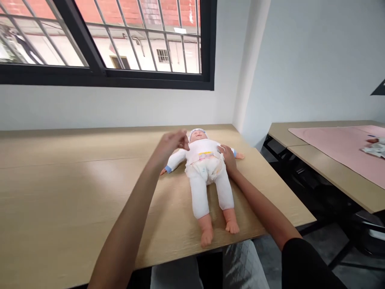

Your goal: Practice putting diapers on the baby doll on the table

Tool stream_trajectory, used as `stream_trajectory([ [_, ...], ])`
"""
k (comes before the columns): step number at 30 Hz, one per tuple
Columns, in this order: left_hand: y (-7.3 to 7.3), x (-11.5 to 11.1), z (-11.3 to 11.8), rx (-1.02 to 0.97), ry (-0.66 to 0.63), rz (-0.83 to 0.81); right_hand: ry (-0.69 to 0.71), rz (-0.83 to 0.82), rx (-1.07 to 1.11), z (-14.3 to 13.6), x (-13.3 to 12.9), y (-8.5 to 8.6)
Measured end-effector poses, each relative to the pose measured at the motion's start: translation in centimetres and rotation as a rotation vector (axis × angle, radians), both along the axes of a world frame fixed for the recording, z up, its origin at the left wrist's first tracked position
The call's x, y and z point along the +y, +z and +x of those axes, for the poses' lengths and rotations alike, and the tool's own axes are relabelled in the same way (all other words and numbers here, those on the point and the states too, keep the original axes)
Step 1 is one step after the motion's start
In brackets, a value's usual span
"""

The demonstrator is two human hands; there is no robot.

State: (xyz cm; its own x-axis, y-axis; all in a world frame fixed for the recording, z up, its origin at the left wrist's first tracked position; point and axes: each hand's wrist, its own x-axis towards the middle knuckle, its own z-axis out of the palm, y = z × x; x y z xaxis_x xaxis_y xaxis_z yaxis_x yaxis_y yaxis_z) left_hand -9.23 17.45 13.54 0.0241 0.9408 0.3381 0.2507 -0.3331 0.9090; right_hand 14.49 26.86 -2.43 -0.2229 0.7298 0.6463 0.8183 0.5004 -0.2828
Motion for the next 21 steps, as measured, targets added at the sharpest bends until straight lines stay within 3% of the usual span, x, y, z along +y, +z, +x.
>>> stream_trajectory([
  [2, -2.7, 1.0, -0.3, 0.055, 0.139, -0.024, 0.018, -0.007, 0.007, 0.5, -1.1, 0.2],
  [5, -6.8, 1.2, -0.7, 0.073, 0.186, -0.118, 0.037, -0.054, 0.147, 1.4, -2.5, 0.2],
  [7, -8.6, 0.8, -0.7, 0.109, 0.195, -0.07, 0.055, -0.104, 0.34, 1.9, -3.1, 0.0],
  [11, -10.1, 0.0, -0.6, 0.07, 0.141, -0.11, 0.139, -0.317, 0.743, 2.4, -3.8, -0.5],
  [15, -11.4, 0.3, -0.5, -0.004, 0.192, -0.137, 0.273, -0.627, 1.053, 1.8, -4.5, 0.2],
  [18, -12.6, 0.7, -0.6, 0.059, 0.204, -0.101, 0.44, -0.812, 1.162, 1.1, -5.3, 1.1],
  [21, -13.2, 1.0, -0.6, 0.109, 0.163, -0.09, 0.527, -0.878, 1.187, 0.8, -5.9, 1.6],
])
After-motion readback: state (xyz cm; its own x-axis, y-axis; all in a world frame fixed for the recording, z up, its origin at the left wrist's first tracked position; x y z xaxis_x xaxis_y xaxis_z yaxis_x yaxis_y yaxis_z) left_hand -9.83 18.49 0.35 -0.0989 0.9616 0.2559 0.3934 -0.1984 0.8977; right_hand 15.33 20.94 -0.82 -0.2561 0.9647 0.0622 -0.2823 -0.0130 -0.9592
